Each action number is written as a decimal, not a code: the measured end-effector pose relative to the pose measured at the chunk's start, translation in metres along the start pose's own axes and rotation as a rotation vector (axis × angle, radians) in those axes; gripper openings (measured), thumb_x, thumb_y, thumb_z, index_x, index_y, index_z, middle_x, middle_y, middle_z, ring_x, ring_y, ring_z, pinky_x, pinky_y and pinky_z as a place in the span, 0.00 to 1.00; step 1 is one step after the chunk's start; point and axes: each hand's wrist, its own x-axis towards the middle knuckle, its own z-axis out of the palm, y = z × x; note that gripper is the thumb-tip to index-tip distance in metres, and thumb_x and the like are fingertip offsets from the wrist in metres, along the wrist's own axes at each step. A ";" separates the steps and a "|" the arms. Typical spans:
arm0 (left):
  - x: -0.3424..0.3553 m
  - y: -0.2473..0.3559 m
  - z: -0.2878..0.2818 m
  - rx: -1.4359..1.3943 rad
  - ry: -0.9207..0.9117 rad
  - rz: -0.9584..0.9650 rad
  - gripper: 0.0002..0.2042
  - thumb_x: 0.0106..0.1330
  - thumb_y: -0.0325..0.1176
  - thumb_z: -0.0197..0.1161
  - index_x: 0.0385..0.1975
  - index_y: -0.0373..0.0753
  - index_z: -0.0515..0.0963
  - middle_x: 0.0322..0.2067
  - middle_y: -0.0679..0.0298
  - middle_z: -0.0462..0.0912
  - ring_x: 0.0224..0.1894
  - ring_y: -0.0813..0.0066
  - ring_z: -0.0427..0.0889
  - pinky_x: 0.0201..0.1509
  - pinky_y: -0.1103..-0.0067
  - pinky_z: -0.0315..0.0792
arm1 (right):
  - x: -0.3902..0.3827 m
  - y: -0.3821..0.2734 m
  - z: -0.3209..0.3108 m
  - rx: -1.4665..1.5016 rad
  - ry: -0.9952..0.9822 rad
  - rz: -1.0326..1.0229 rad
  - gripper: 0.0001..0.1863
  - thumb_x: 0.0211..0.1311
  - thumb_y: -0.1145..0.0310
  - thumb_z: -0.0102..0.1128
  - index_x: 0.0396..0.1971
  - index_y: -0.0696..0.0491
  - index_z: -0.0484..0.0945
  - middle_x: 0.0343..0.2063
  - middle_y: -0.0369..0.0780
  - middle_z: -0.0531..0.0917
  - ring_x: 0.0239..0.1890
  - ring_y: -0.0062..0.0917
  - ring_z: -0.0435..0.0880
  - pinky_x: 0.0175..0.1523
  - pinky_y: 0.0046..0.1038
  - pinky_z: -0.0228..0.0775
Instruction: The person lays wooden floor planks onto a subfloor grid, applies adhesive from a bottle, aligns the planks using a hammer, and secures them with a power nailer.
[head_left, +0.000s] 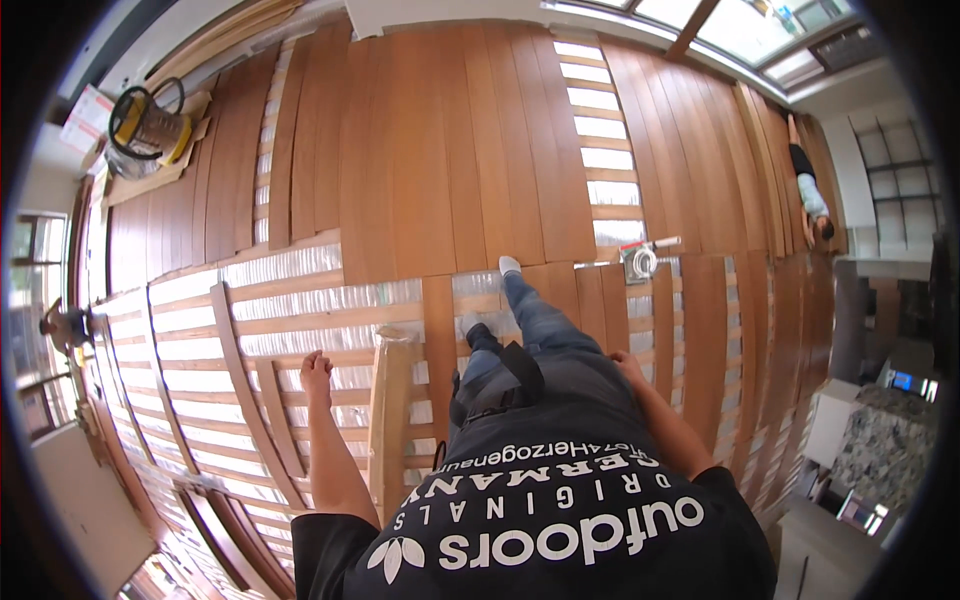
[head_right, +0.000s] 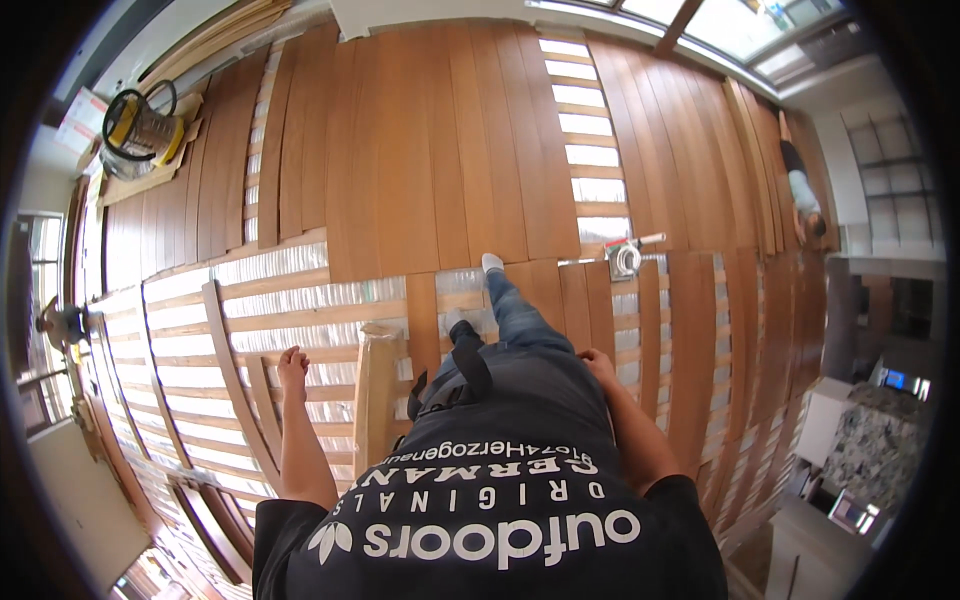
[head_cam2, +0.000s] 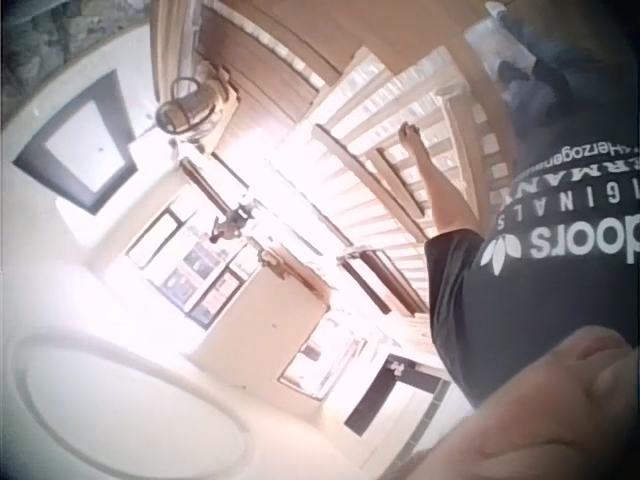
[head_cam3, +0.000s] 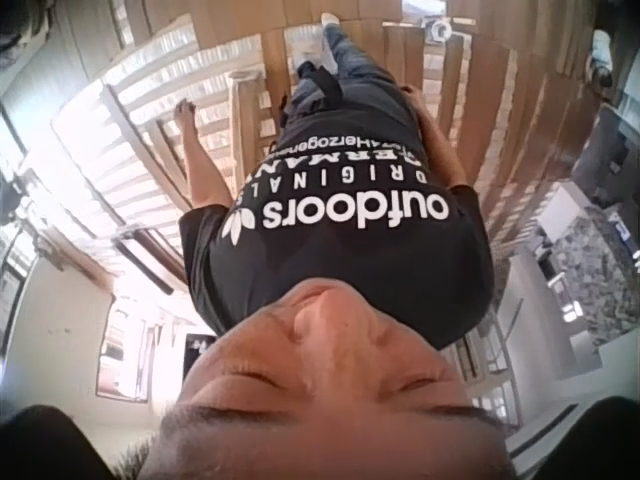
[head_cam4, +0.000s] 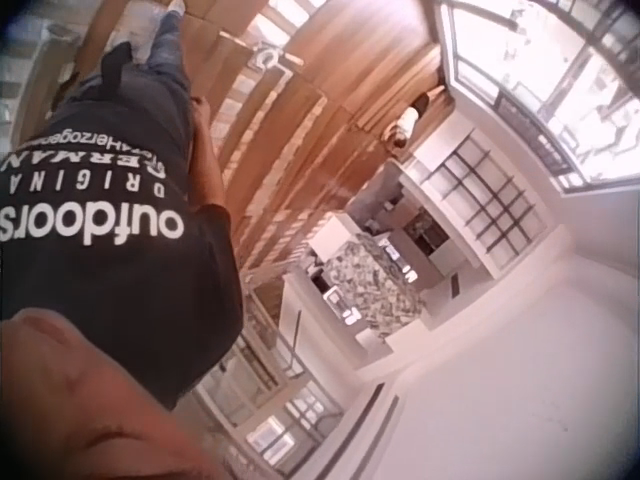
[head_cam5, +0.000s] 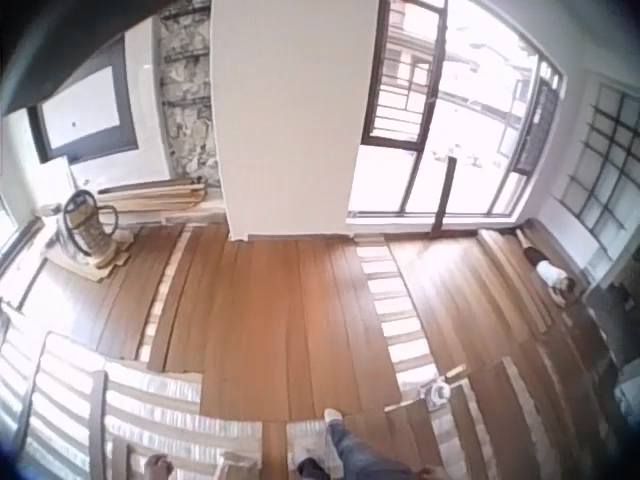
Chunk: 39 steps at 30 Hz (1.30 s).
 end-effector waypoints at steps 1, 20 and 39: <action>0.006 0.007 0.007 0.000 -0.041 0.007 0.13 0.72 0.29 0.55 0.52 0.34 0.78 0.31 0.65 0.81 0.30 0.81 0.79 0.32 0.84 0.74 | 0.000 0.017 -0.002 0.083 0.018 -0.008 0.18 0.64 0.63 0.63 0.45 0.62 0.85 0.43 0.48 0.89 0.46 0.33 0.87 0.53 0.30 0.77; -0.157 -0.174 0.181 0.266 -0.385 -0.335 0.12 0.68 0.31 0.61 0.47 0.33 0.84 0.29 0.59 0.86 0.32 0.72 0.86 0.33 0.76 0.79 | 0.065 0.038 -0.100 0.034 0.027 0.101 0.21 0.68 0.63 0.57 0.50 0.66 0.82 0.47 0.51 0.87 0.50 0.37 0.85 0.56 0.32 0.74; -0.287 0.016 0.507 0.439 -0.408 0.027 0.13 0.70 0.35 0.63 0.47 0.33 0.82 0.34 0.60 0.86 0.33 0.73 0.86 0.41 0.76 0.79 | 0.313 -0.029 -0.363 -0.145 -0.156 -0.047 0.14 0.61 0.67 0.56 0.43 0.57 0.84 0.29 0.47 0.87 0.26 0.35 0.87 0.35 0.37 0.80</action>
